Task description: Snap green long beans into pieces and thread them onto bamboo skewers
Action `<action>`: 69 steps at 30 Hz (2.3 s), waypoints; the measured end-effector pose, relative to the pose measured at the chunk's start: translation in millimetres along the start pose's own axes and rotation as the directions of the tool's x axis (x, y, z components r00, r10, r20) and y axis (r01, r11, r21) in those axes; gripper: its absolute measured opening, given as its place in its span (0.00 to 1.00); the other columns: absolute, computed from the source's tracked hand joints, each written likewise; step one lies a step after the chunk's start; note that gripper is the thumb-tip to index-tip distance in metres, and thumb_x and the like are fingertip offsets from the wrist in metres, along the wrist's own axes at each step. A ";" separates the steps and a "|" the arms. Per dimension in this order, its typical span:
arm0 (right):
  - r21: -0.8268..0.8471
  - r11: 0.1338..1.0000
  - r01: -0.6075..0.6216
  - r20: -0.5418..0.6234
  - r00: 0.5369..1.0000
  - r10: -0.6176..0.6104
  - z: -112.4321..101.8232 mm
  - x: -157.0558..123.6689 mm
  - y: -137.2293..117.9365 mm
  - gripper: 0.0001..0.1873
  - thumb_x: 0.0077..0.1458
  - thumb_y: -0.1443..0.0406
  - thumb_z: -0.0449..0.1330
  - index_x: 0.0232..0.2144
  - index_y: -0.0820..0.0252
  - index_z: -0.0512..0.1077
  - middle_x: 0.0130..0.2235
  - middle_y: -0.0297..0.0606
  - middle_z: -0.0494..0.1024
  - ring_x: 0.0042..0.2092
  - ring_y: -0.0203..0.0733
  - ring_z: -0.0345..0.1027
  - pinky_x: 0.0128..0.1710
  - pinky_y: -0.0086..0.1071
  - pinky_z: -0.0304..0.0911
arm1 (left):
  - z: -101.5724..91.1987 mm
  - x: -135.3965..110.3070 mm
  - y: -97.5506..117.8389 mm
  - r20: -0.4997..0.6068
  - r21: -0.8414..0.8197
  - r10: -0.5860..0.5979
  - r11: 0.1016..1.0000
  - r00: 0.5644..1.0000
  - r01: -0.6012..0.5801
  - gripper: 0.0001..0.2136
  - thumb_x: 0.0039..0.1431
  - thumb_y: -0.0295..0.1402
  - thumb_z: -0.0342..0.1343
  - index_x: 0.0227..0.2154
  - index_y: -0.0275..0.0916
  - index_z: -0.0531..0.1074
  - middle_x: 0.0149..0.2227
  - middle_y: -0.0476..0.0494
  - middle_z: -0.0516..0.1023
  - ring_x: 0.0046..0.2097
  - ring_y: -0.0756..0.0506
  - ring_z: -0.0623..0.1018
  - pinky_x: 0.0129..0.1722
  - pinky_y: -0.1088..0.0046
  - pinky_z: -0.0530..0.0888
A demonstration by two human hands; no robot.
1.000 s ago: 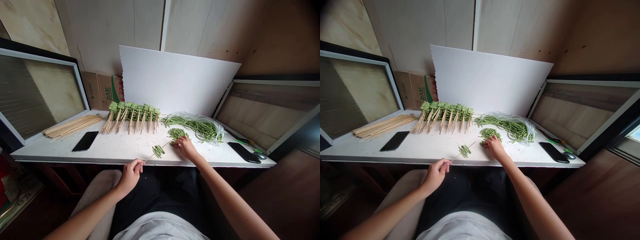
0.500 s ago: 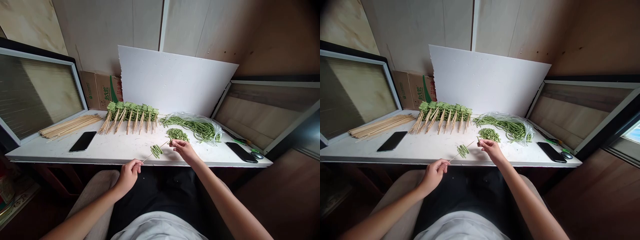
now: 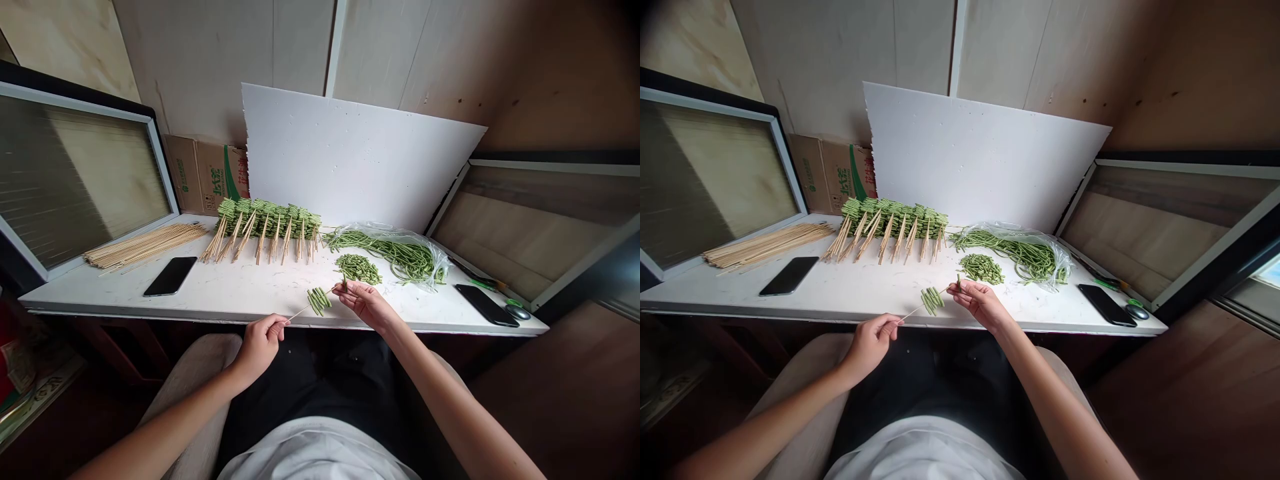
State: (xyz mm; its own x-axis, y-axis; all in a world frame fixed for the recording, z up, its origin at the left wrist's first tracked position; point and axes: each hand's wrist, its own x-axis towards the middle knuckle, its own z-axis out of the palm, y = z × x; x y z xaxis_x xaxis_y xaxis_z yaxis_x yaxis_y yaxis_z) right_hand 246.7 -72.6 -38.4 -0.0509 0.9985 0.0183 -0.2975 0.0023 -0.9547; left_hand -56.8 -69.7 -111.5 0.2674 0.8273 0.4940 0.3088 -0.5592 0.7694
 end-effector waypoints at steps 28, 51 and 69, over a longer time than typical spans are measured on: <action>-0.329 0.942 0.072 -0.015 0.997 -0.082 -8.1 -3.5 -4.6 0.17 0.51 0.52 0.73 0.34 0.58 0.84 0.39 0.45 0.87 0.45 0.50 0.82 0.47 0.42 0.76 | -1.5 1.4 -3.6 -0.029 0.094 0.076 0.993 0.997 -0.073 0.12 0.65 0.25 0.51 0.31 0.39 0.79 0.23 0.50 0.76 0.26 0.49 0.75 0.32 0.75 0.72; -0.342 0.933 0.112 -0.039 0.990 -0.134 10.1 -12.9 -4.0 0.18 0.48 0.52 0.76 0.33 0.59 0.82 0.37 0.47 0.86 0.46 0.57 0.83 0.44 0.44 0.79 | -0.8 -1.0 -14.9 -0.063 0.138 0.096 0.987 0.993 -0.086 0.14 0.63 0.22 0.49 0.30 0.39 0.79 0.23 0.50 0.75 0.26 0.49 0.75 0.31 0.76 0.71; -0.279 0.957 0.075 -0.050 0.994 -0.093 22.2 -17.8 -4.1 0.22 0.45 0.51 0.77 0.32 0.62 0.81 0.38 0.47 0.86 0.48 0.57 0.82 0.46 0.42 0.78 | -2.2 -2.7 -19.5 -0.090 0.146 0.149 0.980 0.985 -0.135 0.14 0.60 0.20 0.50 0.32 0.38 0.80 0.26 0.48 0.80 0.29 0.49 0.79 0.32 0.77 0.74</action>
State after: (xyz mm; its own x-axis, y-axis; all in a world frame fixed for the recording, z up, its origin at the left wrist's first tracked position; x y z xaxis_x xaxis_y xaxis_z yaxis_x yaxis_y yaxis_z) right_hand 227.6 -91.6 -28.2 0.0246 0.9955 0.0919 -0.0230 0.0925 -0.9955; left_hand -65.6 -60.9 -127.0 0.2271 0.7361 0.6376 0.3995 -0.6675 0.6284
